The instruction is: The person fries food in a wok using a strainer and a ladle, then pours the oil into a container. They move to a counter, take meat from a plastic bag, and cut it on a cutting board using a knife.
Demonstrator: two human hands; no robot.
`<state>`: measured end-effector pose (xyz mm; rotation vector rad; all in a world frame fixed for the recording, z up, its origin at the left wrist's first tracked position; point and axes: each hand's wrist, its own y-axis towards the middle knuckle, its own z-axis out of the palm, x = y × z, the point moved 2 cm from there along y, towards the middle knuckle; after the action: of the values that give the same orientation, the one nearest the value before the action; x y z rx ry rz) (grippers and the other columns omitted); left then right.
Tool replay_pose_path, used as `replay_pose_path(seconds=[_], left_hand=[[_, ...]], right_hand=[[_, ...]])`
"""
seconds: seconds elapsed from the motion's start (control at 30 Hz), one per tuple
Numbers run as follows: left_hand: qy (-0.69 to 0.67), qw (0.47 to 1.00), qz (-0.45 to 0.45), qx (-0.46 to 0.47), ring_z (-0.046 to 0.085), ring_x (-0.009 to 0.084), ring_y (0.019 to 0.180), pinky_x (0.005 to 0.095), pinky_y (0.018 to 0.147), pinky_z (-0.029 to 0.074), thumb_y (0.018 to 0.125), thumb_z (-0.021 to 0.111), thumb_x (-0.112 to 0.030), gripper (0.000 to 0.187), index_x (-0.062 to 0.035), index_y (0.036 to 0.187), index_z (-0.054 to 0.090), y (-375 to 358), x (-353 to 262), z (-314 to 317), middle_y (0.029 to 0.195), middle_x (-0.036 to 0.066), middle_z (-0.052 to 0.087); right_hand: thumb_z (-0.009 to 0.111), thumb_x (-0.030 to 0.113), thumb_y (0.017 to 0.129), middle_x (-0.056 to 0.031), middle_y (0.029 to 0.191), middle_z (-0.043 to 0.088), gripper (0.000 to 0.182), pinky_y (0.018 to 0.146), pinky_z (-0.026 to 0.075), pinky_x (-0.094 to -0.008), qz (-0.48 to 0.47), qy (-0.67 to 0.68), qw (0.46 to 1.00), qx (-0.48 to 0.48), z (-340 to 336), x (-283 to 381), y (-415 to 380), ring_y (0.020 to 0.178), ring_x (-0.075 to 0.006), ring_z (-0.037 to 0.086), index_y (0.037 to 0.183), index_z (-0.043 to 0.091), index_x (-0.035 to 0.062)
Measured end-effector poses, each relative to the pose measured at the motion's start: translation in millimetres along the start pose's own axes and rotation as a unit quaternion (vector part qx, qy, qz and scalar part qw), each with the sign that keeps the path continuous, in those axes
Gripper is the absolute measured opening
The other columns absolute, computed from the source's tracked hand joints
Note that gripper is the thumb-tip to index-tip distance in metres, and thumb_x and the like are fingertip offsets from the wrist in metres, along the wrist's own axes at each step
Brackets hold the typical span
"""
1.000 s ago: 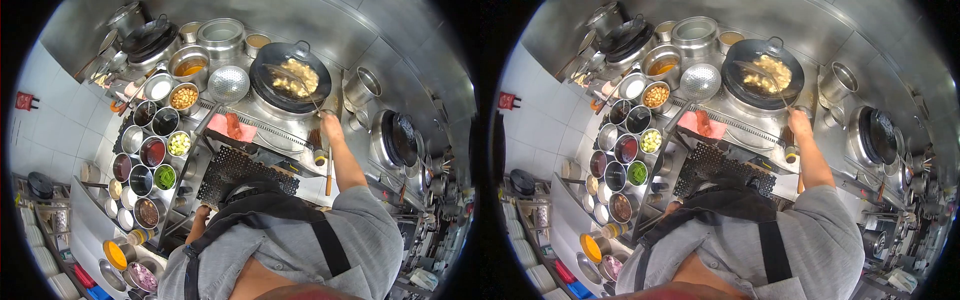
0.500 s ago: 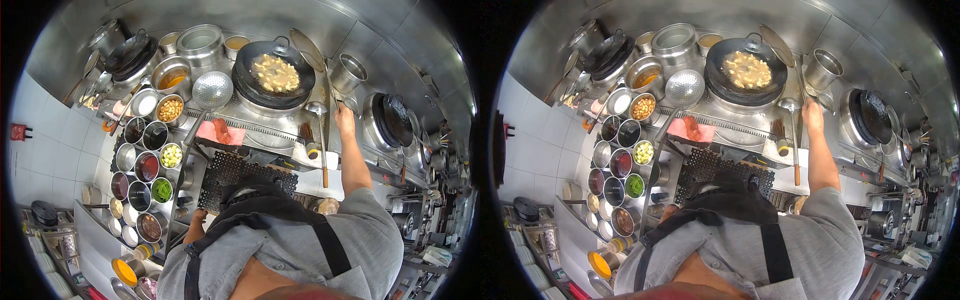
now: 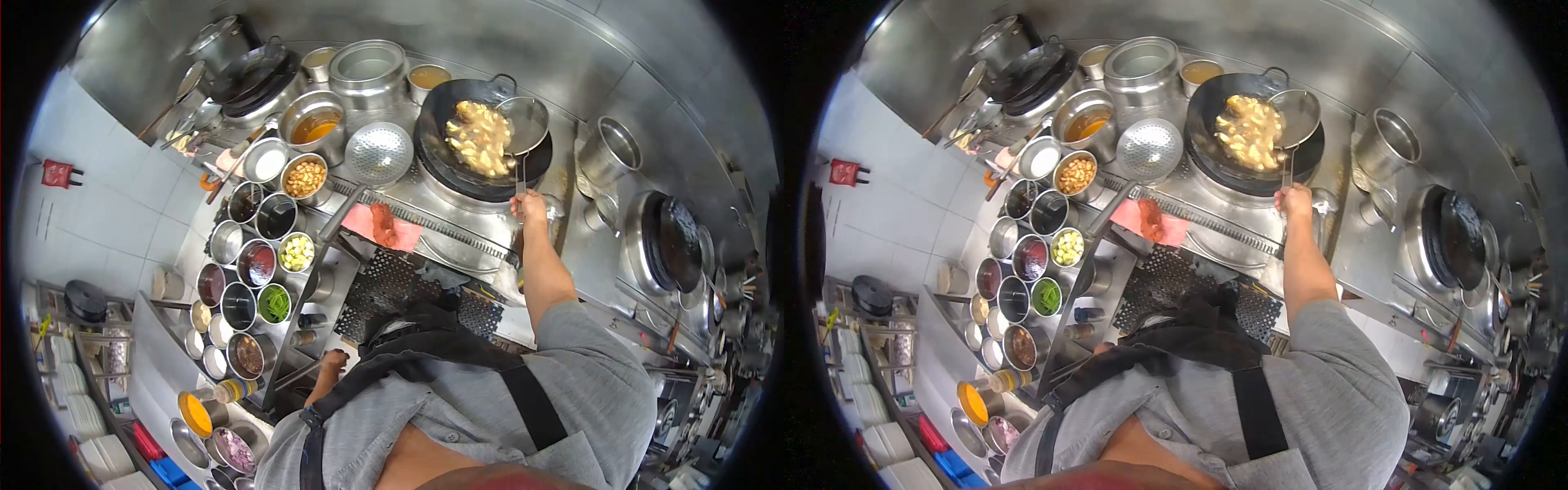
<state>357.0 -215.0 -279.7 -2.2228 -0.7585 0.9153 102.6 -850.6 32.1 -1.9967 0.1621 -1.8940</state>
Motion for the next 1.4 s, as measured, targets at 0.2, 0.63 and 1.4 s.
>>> replay_pose_path(seconds=[0.2, 0.63, 1.4], left_hand=[[0.150, 0.987, 0.059, 0.018, 0.061, 0.0215, 0.071, 0.0398, 0.054, 0.054, 0.079, 0.058, -0.016, 0.015, -0.0075, 0.091, 0.063, -5, -3, 18, 0.081, 0.009, 0.061], [-0.007, 0.998, -0.061, 0.013, 0.062, 0.0258, 0.063, 0.0380, 0.045, 0.054, 0.077, 0.049, -0.004, 0.017, -0.0010, 0.090, 0.061, -10, -87, -115, 0.078, 0.016, 0.061], [-0.242, 0.940, -0.240, 0.013, 0.063, 0.0222, 0.069, 0.0386, 0.056, 0.050, 0.077, 0.060, -0.020, 0.017, -0.0047, 0.081, 0.066, 1, 44, 11, 0.084, 0.015, 0.065]], right_hand=[[0.049, 0.003, 0.083, -0.0086, 0.064, 0.057, 0.006, 0.033, 0.035, -0.0260, 0.043, 0.095, 0.988, 0.114, 31, -7, -19, 0.040, -0.0143, 0.047, 0.087, 0.052, 0.0003], [0.047, 0.005, 0.085, -0.0060, 0.062, 0.055, 0.018, 0.031, 0.034, -0.0272, -0.105, -0.156, 0.979, 0.081, -41, 57, -126, 0.038, -0.0123, 0.047, 0.097, 0.056, -0.0035], [0.047, 0.012, 0.080, -0.0160, 0.076, 0.064, 0.034, 0.061, 0.049, -0.0379, -0.320, -0.436, 0.838, -0.072, 9, 66, -105, 0.065, -0.0276, 0.063, 0.110, 0.060, 0.0078]])
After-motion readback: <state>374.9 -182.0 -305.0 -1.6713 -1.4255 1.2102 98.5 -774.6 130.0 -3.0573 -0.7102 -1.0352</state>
